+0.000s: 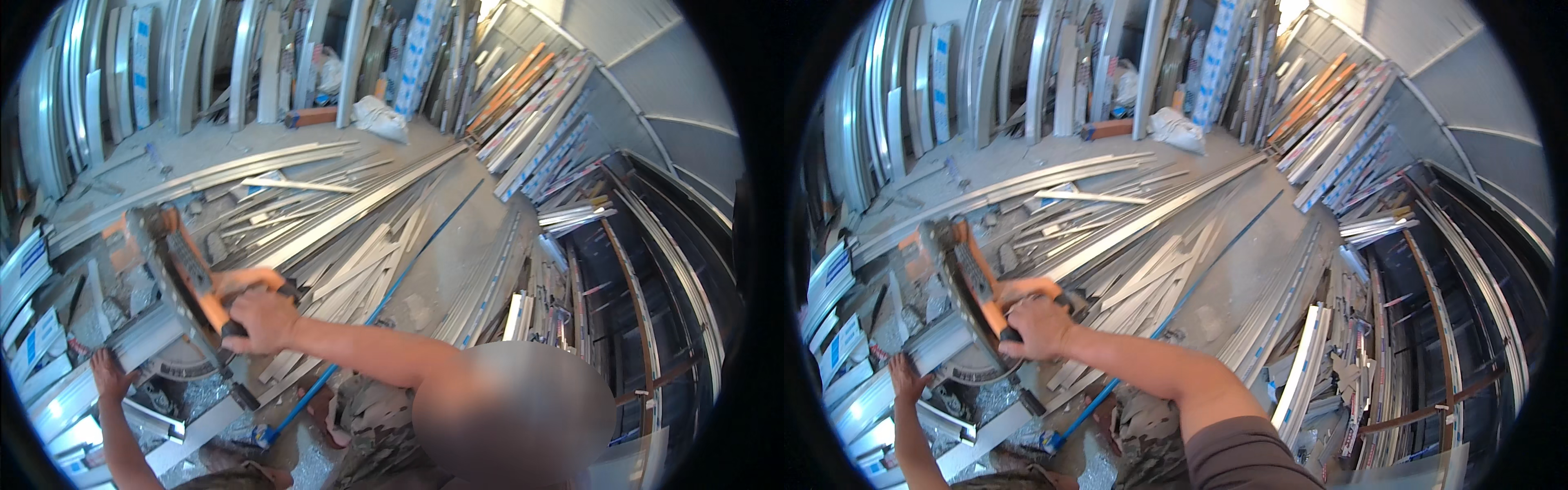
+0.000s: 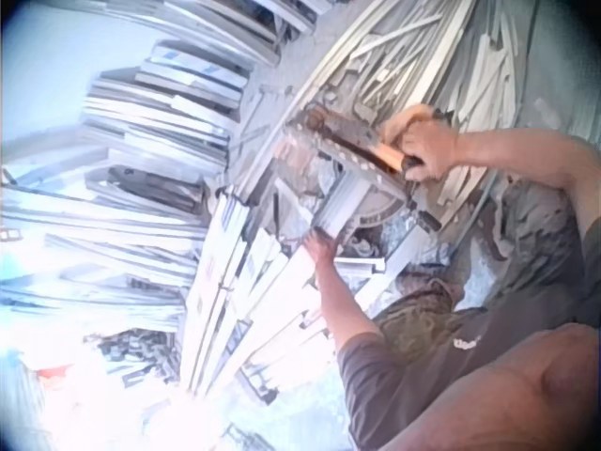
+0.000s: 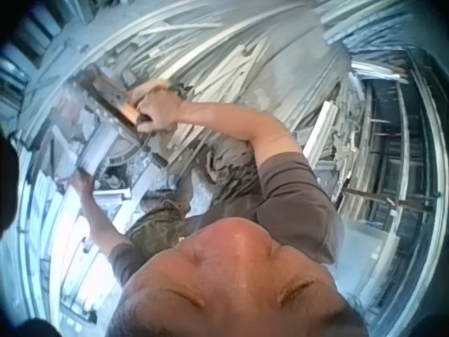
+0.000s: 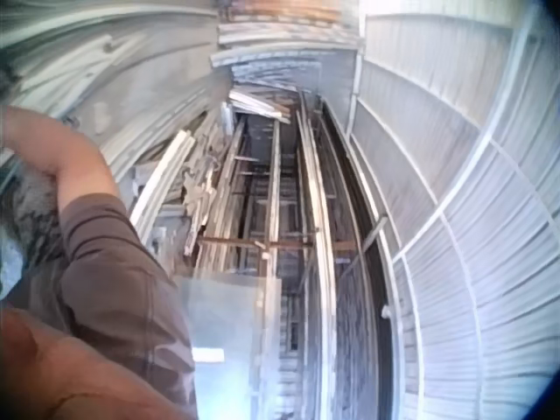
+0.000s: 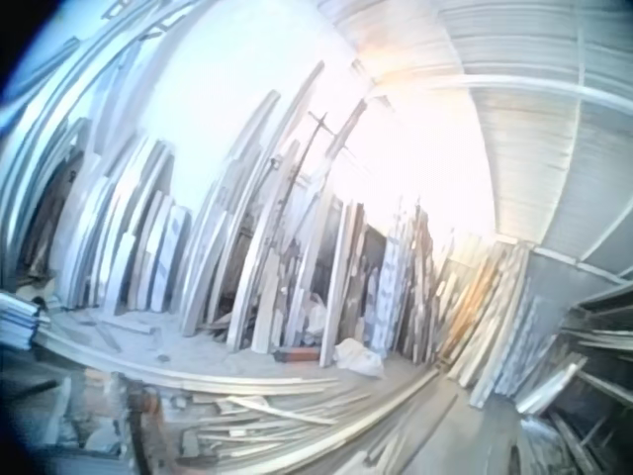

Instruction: The person measures and marks aluminum profiles with a tape measure and marker, then cuts them using a miter saw. The person repeats this process for several pieces, stacking the cut pieces aside.

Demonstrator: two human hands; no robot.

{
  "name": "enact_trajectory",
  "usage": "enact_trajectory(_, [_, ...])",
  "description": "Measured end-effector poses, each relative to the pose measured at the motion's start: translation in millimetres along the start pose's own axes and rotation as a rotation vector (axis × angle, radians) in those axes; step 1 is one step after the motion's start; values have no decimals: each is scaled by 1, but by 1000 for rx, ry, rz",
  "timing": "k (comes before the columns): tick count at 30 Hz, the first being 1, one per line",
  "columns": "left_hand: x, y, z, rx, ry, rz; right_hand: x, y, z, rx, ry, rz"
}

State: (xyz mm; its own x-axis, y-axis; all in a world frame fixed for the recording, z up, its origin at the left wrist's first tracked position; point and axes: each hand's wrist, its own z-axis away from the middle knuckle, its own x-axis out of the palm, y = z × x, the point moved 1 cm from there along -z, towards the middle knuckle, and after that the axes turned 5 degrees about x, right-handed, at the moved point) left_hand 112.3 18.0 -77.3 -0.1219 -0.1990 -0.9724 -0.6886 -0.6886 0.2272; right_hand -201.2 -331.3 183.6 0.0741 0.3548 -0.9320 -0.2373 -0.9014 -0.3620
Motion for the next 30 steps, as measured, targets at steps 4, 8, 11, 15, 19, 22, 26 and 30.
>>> enact_trajectory(4, [-8, 17, 4, 21, 29, -15, -48, -11, -38, -212, 461, -52])
enact_trajectory(8, [-16, -7, 11, 51, 90, -33, -85, 14, -69, -271, 690, -82])
enact_trajectory(11, [-17, -1, 10, 38, 38, -71, -61, 92, -66, 12, 891, -209])
enact_trajectory(15, [-50, 31, 7, 21, 18, -20, 36, 220, -41, 775, 458, -484])
enact_trajectory(19, [-73, 32, 13, 36, 42, -71, 135, 275, -37, 1118, 345, -925])
enact_trajectory(22, [-93, 40, 25, 102, 111, -99, 158, 271, -56, 1210, 259, -1088])
enact_trajectory(26, [-116, 65, 41, 427, 219, -52, 178, 296, -73, 1283, 420, -1222])
enact_trajectory(30, [-151, 216, 45, 805, -12, 243, 190, 301, -63, 1273, 462, -1280])
